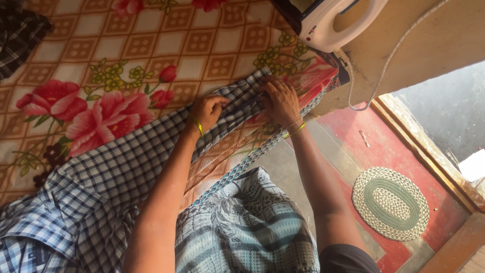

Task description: The person irons a blue and white checkered shirt on a floral-patterned table. They use a white electric iron to smooth the fabric, repeatedly adjusting the shirt's position and sleeves with their hands to ensure even coverage.

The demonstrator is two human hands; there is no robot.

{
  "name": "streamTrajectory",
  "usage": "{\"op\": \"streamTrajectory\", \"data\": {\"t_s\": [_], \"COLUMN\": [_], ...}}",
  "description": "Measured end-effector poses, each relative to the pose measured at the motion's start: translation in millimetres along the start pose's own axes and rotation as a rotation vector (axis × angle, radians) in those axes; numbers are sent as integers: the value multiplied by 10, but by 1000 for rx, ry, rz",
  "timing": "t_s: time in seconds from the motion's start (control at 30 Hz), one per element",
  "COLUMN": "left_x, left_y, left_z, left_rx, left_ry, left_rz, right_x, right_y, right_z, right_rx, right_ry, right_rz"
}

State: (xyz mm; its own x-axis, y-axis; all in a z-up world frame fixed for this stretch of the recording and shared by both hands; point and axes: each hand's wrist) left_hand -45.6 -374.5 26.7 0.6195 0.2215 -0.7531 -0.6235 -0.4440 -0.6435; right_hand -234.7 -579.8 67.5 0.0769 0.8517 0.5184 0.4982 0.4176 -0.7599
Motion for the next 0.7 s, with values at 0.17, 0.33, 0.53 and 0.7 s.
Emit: {"op": "streamTrajectory", "data": {"t_s": [0.17, 0.33, 0.53, 0.7], "left_x": [-144, -487, -447, -407], "left_y": [83, 306, 499, 420], "left_z": [-57, -319, -645, -714], "left_rx": [-35, -56, 33, -88], "left_ry": [-4, 187, 138, 48], "left_rz": [-212, -400, -590, -432], "right_x": [138, 186, 111, 89], "right_y": [-57, -71, -6, -29], "right_z": [24, 81, 126, 124], "right_rx": [-43, -198, -238, -232], "right_ry": [81, 84, 136, -44], "right_rz": [-27, -43, -73, -8]}}
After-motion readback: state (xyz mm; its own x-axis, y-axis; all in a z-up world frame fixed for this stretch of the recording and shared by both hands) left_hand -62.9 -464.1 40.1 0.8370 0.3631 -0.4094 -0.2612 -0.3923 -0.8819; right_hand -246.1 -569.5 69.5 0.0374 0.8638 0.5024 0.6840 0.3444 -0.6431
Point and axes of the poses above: each hand's wrist, its own z-axis away from the middle knuckle, its own y-axis out of the palm, x = y × z, and after that the axes turned 6 degrees about -z, right-handed
